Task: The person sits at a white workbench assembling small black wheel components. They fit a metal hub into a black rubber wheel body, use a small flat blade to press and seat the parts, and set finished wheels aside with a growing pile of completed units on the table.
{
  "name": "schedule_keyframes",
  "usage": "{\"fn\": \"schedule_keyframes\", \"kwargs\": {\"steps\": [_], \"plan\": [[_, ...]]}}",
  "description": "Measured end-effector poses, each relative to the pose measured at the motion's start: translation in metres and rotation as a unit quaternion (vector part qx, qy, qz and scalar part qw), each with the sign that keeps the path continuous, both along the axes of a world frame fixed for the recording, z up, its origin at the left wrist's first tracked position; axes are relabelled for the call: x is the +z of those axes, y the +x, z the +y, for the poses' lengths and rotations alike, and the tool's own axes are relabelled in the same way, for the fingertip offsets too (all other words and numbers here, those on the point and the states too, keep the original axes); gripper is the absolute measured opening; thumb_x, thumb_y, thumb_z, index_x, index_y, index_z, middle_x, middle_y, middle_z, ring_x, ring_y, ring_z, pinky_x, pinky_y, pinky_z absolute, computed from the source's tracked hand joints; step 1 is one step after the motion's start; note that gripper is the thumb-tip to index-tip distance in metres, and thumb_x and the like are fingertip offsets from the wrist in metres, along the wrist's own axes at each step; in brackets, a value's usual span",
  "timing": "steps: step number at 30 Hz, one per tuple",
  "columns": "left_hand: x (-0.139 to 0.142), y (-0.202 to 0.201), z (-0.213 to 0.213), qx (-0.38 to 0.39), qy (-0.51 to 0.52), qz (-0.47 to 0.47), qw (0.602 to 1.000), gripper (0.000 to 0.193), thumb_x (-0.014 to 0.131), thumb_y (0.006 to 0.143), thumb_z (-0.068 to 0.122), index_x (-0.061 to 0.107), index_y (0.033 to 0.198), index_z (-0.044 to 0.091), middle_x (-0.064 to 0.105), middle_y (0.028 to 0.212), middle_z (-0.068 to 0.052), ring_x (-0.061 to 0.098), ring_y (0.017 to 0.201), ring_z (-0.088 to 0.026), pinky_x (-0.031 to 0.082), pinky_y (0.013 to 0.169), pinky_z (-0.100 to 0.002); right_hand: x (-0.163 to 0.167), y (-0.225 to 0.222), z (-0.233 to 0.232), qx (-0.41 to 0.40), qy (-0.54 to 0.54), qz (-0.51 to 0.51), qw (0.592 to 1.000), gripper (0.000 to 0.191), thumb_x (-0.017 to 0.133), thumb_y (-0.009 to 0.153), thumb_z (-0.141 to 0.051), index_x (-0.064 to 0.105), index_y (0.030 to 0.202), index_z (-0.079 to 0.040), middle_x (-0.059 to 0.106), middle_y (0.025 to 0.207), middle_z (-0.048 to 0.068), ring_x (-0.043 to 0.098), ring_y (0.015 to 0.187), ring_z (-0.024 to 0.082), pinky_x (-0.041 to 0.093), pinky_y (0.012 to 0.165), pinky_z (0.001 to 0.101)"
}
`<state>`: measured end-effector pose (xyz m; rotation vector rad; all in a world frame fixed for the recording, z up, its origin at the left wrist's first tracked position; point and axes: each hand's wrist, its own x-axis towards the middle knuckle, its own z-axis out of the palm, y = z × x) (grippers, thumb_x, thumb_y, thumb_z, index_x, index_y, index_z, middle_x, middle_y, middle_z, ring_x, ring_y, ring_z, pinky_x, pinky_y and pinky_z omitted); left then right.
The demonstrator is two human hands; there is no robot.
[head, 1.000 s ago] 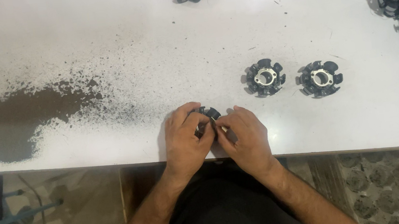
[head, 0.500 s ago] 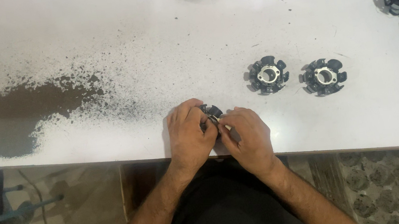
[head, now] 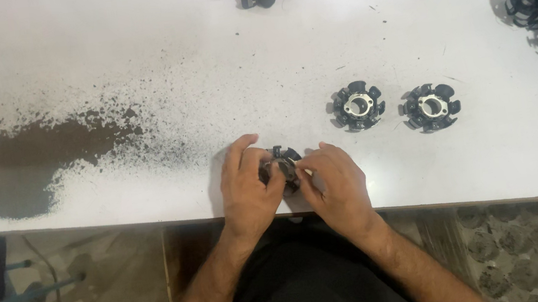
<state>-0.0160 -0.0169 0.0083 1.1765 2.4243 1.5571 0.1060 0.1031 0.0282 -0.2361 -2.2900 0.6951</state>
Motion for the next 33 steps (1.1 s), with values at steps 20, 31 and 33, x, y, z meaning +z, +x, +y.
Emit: {"fn": "schedule_keyframes", "kwargs": {"steps": [20, 31, 33], "plan": [[0.018, -0.018, 0.004, -0.088, -0.064, 0.162, 0.981, 0.021, 0.072, 0.088, 0.01, 0.069, 0.107, 0.005, 0.068, 0.119, -0.01, 0.07, 0.101, -0.031, 0.056, 0.088, -0.044, -0.01, -0.003, 0.001, -0.048, -0.03, -0.02, 0.998, 0.025, 0.077, 0.084, 0.001, 0.062, 0.103, -0.007, 0.062, 0.091, 0.009, 0.062, 0.086, 0.029, 0.047, 0.082, 0.0434], [0.028, -0.025, 0.002, -0.148, -0.089, 0.201, 0.964, 0.015, 0.07, 0.084, 0.008, 0.067, 0.099, 0.006, 0.066, 0.121, -0.012, 0.069, 0.101, -0.033, 0.055, 0.086, -0.045, -0.008, -0.004, 0.007, -0.046, -0.036, -0.024, 0.998, 0.024, 0.076, 0.084, 0.0, 0.062, 0.104, -0.006, 0.062, 0.093, 0.01, 0.061, 0.089, 0.03, 0.047, 0.083, 0.0443], [0.031, -0.021, 0.002, -0.173, -0.094, 0.215, 0.956, 0.016, 0.07, 0.083, 0.008, 0.067, 0.099, 0.007, 0.066, 0.119, -0.012, 0.069, 0.101, -0.034, 0.055, 0.084, -0.045, -0.008, -0.003, 0.007, -0.041, -0.037, -0.036, 0.998, 0.025, 0.076, 0.085, 0.0, 0.062, 0.105, -0.006, 0.062, 0.094, 0.01, 0.061, 0.091, 0.031, 0.047, 0.087, 0.0457]]}}
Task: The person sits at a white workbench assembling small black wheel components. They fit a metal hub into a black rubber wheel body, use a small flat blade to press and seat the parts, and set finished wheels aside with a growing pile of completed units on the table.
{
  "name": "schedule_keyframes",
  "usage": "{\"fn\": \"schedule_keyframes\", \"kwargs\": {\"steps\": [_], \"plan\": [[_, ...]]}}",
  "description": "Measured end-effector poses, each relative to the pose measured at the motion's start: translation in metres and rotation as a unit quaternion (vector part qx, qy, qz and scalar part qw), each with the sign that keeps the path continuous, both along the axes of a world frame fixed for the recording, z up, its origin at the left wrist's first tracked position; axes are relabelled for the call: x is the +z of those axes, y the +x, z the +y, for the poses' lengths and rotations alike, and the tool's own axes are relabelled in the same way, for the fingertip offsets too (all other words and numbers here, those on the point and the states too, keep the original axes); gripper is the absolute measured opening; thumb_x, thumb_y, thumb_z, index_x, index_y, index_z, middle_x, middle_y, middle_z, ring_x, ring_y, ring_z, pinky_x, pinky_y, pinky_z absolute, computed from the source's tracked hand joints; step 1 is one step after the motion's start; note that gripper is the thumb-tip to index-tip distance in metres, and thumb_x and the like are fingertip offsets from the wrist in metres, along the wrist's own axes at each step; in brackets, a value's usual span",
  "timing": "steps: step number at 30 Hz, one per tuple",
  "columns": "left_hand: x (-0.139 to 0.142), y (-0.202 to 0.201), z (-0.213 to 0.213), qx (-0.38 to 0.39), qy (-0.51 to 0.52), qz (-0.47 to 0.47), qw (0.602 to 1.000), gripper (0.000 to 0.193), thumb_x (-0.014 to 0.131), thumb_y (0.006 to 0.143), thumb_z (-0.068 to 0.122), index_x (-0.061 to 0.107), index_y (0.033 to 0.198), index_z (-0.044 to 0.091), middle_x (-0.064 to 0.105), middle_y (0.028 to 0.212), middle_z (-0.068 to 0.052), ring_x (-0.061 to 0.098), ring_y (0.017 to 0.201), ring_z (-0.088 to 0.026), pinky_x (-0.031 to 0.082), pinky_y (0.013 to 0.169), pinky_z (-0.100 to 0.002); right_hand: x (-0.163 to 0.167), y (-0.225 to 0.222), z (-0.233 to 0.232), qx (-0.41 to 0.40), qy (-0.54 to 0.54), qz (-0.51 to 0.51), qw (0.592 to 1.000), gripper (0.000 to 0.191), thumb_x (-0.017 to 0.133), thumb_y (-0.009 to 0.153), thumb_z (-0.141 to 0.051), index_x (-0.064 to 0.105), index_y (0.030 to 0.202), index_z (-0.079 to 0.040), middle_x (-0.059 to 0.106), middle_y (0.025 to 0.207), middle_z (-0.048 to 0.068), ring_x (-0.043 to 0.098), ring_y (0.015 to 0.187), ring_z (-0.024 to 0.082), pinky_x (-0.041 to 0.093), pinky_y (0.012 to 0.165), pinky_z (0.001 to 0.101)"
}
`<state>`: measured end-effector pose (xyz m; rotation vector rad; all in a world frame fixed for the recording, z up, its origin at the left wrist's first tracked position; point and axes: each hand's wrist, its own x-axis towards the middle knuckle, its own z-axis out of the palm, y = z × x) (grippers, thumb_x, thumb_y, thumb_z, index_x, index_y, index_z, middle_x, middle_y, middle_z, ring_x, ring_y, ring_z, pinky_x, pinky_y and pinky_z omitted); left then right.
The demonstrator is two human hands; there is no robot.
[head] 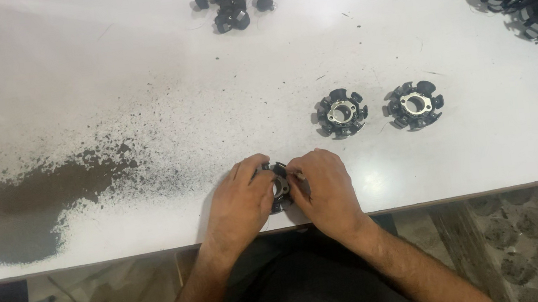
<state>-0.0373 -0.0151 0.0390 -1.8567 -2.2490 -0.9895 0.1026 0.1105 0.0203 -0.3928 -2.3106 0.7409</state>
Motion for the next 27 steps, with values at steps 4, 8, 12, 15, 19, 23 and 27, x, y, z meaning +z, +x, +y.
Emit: {"fn": "schedule_keyframes", "kwargs": {"steps": [4, 8, 12, 15, 19, 23, 27], "plan": [[0.002, 0.004, 0.003, 0.069, -0.032, -0.11, 0.991, 0.013, 0.068, 0.093, 0.009, 0.068, 0.105, 0.006, 0.069, 0.113, -0.009, 0.069, 0.094, -0.033, 0.056, 0.081, -0.044, -0.001, 0.007, -0.004, 0.016, 0.032, 0.02, 0.999, 0.03, 0.075, 0.081, 0.001, 0.062, 0.107, -0.007, 0.064, 0.102, 0.01, 0.063, 0.103, 0.03, 0.041, 0.111, 0.0563], [0.0, 0.006, 0.001, 0.086, -0.013, -0.152, 0.985, 0.012, 0.067, 0.093, 0.008, 0.068, 0.104, 0.006, 0.07, 0.108, -0.009, 0.069, 0.093, -0.032, 0.056, 0.08, -0.043, -0.004, 0.011, -0.008, 0.028, 0.029, 0.016, 0.999, 0.031, 0.076, 0.081, -0.001, 0.062, 0.108, -0.007, 0.064, 0.108, 0.012, 0.062, 0.11, 0.031, 0.038, 0.114, 0.058], [-0.004, 0.008, 0.0, 0.087, -0.013, -0.156, 0.984, 0.013, 0.068, 0.091, 0.007, 0.068, 0.104, 0.006, 0.07, 0.108, -0.009, 0.07, 0.091, -0.031, 0.056, 0.078, -0.042, -0.007, 0.009, -0.008, 0.025, 0.03, -0.005, 0.999, 0.031, 0.076, 0.082, -0.001, 0.063, 0.109, -0.006, 0.064, 0.107, 0.011, 0.062, 0.111, 0.031, 0.039, 0.114, 0.0579], [-0.007, 0.01, -0.002, 0.096, 0.011, -0.153, 0.983, 0.014, 0.069, 0.088, 0.007, 0.067, 0.102, 0.005, 0.07, 0.108, -0.01, 0.07, 0.088, -0.031, 0.058, 0.075, -0.041, -0.008, 0.009, -0.009, 0.015, 0.025, -0.002, 1.0, 0.03, 0.076, 0.081, -0.001, 0.064, 0.107, -0.007, 0.065, 0.105, 0.01, 0.063, 0.111, 0.03, 0.04, 0.115, 0.0568], [-0.012, 0.009, -0.006, 0.084, 0.021, -0.173, 0.981, 0.012, 0.069, 0.086, 0.004, 0.065, 0.098, 0.004, 0.069, 0.113, -0.011, 0.072, 0.087, -0.029, 0.06, 0.072, -0.038, -0.009, 0.01, -0.01, 0.021, 0.033, 0.001, 0.999, 0.03, 0.077, 0.08, -0.002, 0.064, 0.106, -0.008, 0.066, 0.105, 0.009, 0.063, 0.111, 0.029, 0.039, 0.114, 0.0581], [-0.014, 0.01, -0.007, 0.088, -0.012, -0.187, 0.978, 0.01, 0.069, 0.087, 0.003, 0.064, 0.096, 0.004, 0.068, 0.113, -0.01, 0.073, 0.085, -0.026, 0.061, 0.069, -0.035, -0.011, 0.009, -0.011, 0.036, 0.053, 0.002, 0.998, 0.029, 0.078, 0.082, -0.003, 0.064, 0.108, -0.008, 0.065, 0.108, 0.01, 0.062, 0.113, 0.029, 0.038, 0.114, 0.059], [-0.015, 0.012, -0.008, 0.087, 0.036, -0.171, 0.981, 0.012, 0.07, 0.086, 0.002, 0.065, 0.096, 0.004, 0.069, 0.113, -0.011, 0.072, 0.086, -0.029, 0.06, 0.07, -0.037, -0.011, 0.007, -0.014, 0.013, 0.053, 0.002, 0.999, 0.03, 0.077, 0.083, -0.002, 0.065, 0.109, -0.008, 0.066, 0.11, 0.009, 0.062, 0.112, 0.028, 0.038, 0.115, 0.0572]]}}
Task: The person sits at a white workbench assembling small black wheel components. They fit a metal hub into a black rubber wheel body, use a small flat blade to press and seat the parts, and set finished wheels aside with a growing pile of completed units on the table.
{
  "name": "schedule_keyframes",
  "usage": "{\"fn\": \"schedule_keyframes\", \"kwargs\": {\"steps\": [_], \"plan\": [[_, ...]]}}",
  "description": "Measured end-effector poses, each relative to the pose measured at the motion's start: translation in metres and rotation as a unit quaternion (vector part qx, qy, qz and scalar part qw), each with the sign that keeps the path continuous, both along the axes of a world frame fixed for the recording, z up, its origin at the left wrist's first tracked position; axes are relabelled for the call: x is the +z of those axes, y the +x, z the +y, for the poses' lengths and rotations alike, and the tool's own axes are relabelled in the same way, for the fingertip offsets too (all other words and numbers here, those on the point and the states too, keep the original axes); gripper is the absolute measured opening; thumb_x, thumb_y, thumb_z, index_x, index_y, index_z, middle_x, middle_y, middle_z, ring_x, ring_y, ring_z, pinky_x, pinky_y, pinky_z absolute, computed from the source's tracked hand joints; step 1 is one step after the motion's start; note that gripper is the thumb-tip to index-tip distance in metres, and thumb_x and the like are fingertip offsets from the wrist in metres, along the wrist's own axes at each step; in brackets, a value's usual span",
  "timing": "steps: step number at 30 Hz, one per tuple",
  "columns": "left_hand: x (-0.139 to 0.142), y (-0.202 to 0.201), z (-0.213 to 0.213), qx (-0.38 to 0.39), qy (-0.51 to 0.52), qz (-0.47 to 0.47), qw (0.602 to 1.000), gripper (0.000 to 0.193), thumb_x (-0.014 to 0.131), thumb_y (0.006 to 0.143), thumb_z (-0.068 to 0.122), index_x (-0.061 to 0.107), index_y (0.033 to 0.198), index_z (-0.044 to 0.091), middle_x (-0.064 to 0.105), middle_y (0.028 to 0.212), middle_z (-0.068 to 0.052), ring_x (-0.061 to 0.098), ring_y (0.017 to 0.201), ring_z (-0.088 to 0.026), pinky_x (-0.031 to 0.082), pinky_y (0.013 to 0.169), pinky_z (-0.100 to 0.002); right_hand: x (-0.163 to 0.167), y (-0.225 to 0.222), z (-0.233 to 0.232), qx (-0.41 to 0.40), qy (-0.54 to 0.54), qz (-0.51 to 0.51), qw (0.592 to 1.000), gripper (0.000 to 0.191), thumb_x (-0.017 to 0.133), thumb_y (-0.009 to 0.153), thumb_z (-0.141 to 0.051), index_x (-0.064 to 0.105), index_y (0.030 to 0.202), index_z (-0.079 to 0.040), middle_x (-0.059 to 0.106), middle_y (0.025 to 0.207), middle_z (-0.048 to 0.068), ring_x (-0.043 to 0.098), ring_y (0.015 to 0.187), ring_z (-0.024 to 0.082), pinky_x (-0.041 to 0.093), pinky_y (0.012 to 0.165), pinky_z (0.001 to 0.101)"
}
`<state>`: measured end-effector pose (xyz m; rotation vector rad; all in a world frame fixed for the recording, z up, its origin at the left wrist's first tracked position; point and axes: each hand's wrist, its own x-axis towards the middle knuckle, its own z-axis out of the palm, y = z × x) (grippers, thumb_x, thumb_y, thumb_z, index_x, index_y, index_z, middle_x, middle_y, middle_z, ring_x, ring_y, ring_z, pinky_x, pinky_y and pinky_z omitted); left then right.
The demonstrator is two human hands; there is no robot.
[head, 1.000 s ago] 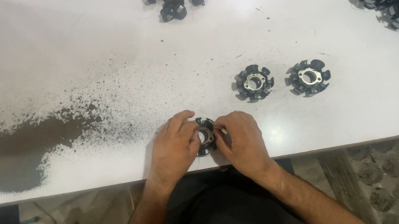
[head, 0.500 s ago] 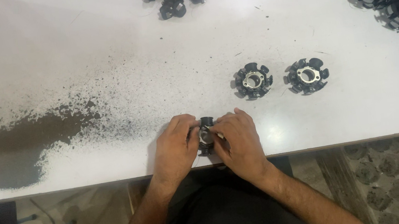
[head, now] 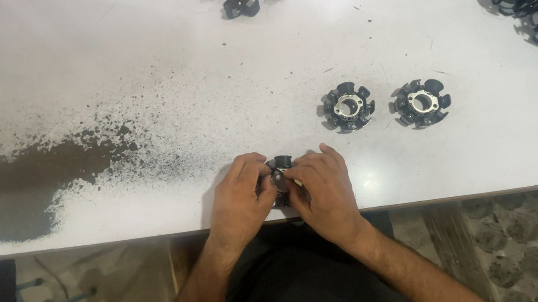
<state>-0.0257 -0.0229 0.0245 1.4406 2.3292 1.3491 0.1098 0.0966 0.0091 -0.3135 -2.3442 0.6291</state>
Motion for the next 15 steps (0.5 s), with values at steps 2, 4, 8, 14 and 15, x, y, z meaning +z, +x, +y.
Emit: {"fn": "schedule_keyframes", "kwargs": {"steps": [2, 4, 8, 14, 15], "plan": [[0.0, 0.0, -0.001, 0.0, 0.004, 0.019, 1.0, 0.012, 0.071, 0.086, 0.002, 0.065, 0.096, 0.004, 0.069, 0.112, -0.01, 0.07, 0.087, -0.03, 0.059, 0.071, -0.039, -0.001, 0.0, -0.001, -0.004, 0.013, -0.006, 1.0, 0.03, 0.077, 0.082, -0.002, 0.066, 0.109, -0.008, 0.065, 0.11, 0.009, 0.061, 0.112, 0.029, 0.037, 0.116, 0.0579], [-0.002, 0.0, -0.002, 0.001, 0.008, 0.035, 0.999, 0.012, 0.071, 0.086, 0.003, 0.065, 0.097, 0.004, 0.07, 0.113, -0.01, 0.07, 0.089, -0.031, 0.058, 0.073, -0.04, -0.002, -0.001, -0.003, -0.008, 0.023, -0.013, 1.0, 0.03, 0.077, 0.082, -0.002, 0.066, 0.109, -0.009, 0.065, 0.108, 0.008, 0.061, 0.112, 0.028, 0.036, 0.117, 0.0584], [-0.006, -0.003, -0.008, -0.005, -0.037, -0.061, 0.997, 0.014, 0.07, 0.087, 0.007, 0.065, 0.1, 0.004, 0.068, 0.124, -0.01, 0.072, 0.096, -0.028, 0.06, 0.079, -0.038, -0.004, -0.007, -0.001, -0.011, 0.02, -0.016, 1.0, 0.027, 0.077, 0.083, -0.004, 0.067, 0.108, -0.01, 0.066, 0.105, 0.007, 0.062, 0.109, 0.027, 0.034, 0.117, 0.0589], [-0.005, -0.038, -0.051, 0.174, -0.027, 0.156, 0.972, 0.025, 0.072, 0.093, 0.007, 0.07, 0.117, 0.001, 0.057, 0.143, -0.025, 0.053, 0.133, -0.04, 0.043, 0.112, -0.052, 0.007, 0.024, 0.043, -0.091, 0.02, 0.115, 0.989, 0.012, 0.072, 0.098, -0.004, 0.064, 0.107, -0.007, 0.068, 0.108, 0.01, 0.067, 0.107, 0.025, 0.039, 0.125, 0.0579], [-0.004, -0.045, -0.063, 0.179, -0.008, 0.14, 0.974, 0.029, 0.073, 0.094, 0.008, 0.067, 0.12, -0.001, 0.057, 0.145, -0.025, 0.053, 0.135, -0.039, 0.045, 0.114, -0.051, 0.008, 0.038, 0.048, -0.108, -0.006, 0.073, 0.991, 0.012, 0.072, 0.097, -0.006, 0.064, 0.106, -0.006, 0.069, 0.106, 0.009, 0.067, 0.104, 0.024, 0.041, 0.124, 0.0566]]}}
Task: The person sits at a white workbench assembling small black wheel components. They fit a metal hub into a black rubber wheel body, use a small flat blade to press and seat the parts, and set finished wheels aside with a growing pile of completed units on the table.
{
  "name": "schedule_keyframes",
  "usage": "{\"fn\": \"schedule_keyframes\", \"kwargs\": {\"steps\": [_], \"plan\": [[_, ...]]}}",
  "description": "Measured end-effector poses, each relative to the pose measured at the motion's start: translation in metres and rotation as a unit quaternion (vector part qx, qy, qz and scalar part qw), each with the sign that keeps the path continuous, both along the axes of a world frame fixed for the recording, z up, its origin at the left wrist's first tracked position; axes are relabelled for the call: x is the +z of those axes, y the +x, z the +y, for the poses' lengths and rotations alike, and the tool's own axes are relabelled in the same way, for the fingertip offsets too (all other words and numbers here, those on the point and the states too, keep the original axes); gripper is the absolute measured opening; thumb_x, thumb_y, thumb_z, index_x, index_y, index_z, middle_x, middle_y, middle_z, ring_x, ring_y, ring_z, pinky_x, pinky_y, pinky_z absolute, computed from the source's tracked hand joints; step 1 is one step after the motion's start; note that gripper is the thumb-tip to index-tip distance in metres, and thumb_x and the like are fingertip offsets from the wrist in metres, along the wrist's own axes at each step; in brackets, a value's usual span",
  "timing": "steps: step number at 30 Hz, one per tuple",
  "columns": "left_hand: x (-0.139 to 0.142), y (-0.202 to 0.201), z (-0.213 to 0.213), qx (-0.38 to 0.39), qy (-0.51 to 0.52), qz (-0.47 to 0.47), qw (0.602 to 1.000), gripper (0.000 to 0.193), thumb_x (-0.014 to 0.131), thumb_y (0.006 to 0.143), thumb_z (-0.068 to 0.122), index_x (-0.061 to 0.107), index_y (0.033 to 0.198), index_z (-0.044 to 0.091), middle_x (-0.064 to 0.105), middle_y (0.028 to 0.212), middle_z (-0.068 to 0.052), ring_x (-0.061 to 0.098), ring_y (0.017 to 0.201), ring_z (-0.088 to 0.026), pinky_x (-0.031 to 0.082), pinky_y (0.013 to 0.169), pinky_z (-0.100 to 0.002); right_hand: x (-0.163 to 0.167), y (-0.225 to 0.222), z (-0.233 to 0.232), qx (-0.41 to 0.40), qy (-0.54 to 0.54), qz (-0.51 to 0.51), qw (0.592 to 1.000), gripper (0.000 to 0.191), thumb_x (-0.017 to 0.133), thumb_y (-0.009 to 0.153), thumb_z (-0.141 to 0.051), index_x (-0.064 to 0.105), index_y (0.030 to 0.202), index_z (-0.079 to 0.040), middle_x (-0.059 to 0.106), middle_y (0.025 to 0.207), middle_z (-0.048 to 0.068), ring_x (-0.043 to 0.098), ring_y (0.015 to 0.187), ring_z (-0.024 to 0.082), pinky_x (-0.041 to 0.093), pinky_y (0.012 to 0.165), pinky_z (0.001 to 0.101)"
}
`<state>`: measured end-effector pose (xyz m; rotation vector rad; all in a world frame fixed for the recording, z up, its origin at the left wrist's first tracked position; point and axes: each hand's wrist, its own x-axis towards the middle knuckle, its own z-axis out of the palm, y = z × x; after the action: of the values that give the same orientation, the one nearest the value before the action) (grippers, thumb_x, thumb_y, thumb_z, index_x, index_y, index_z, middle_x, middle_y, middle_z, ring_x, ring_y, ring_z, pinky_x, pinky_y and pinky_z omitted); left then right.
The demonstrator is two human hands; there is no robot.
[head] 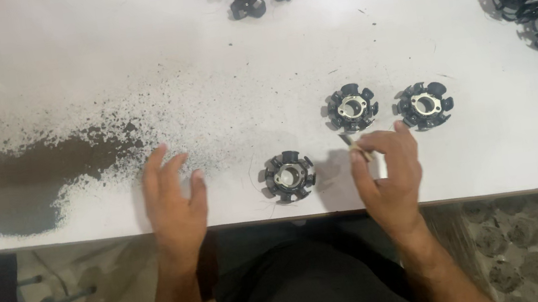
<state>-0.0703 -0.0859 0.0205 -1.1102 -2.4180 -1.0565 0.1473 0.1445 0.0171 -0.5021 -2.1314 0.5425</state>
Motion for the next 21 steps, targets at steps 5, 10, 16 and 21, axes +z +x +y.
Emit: {"fn": "schedule_keyframes", "kwargs": {"steps": [5, 10, 16, 21], "plan": [[-0.001, 0.003, -0.023, 0.035, 0.055, -0.037, 0.997, 0.041, 0.075, 0.094, 0.012, 0.061, 0.13, -0.003, 0.056, 0.147, -0.018, 0.056, 0.137, -0.036, 0.048, 0.117, -0.048, -0.004, 0.042, 0.012, -0.017, -0.051, -0.166, 0.985, 0.016, 0.076, 0.089, -0.014, 0.07, 0.101, -0.007, 0.07, 0.106, 0.012, 0.064, 0.102, 0.033, 0.048, 0.098, 0.0489], [-0.004, 0.055, 0.028, -0.133, 0.016, 0.007, 0.991, 0.067, 0.083, 0.084, 0.034, 0.053, 0.134, 0.002, 0.046, 0.149, -0.024, 0.044, 0.139, -0.039, 0.038, 0.118, -0.058, 0.0, 0.049, 0.035, -0.095, 0.028, -0.087, 0.991, 0.022, 0.077, 0.096, -0.017, 0.068, 0.113, -0.005, 0.066, 0.123, 0.015, 0.06, 0.127, 0.035, 0.045, 0.115, 0.0505], [0.013, 0.078, 0.088, -0.187, -0.143, -0.02, 0.972, 0.084, 0.084, 0.078, 0.038, 0.048, 0.144, 0.001, 0.043, 0.143, -0.026, 0.04, 0.132, -0.04, 0.035, 0.107, -0.057, 0.005, 0.033, 0.094, -0.154, 0.018, -0.184, 0.971, 0.046, 0.089, 0.08, -0.025, 0.068, 0.114, -0.002, 0.054, 0.138, 0.03, 0.049, 0.134, 0.048, 0.043, 0.106, 0.0541], [0.035, 0.07, 0.122, -0.242, -0.101, -0.074, 0.962, 0.094, 0.085, 0.076, 0.04, 0.038, 0.148, 0.001, 0.05, 0.134, -0.021, 0.048, 0.122, -0.036, 0.044, 0.104, -0.05, 0.003, 0.03, 0.096, -0.162, -0.059, -0.112, 0.979, 0.041, 0.092, 0.076, -0.022, 0.065, 0.103, -0.006, 0.055, 0.14, 0.025, 0.055, 0.129, 0.042, 0.05, 0.102, 0.0494]]}}
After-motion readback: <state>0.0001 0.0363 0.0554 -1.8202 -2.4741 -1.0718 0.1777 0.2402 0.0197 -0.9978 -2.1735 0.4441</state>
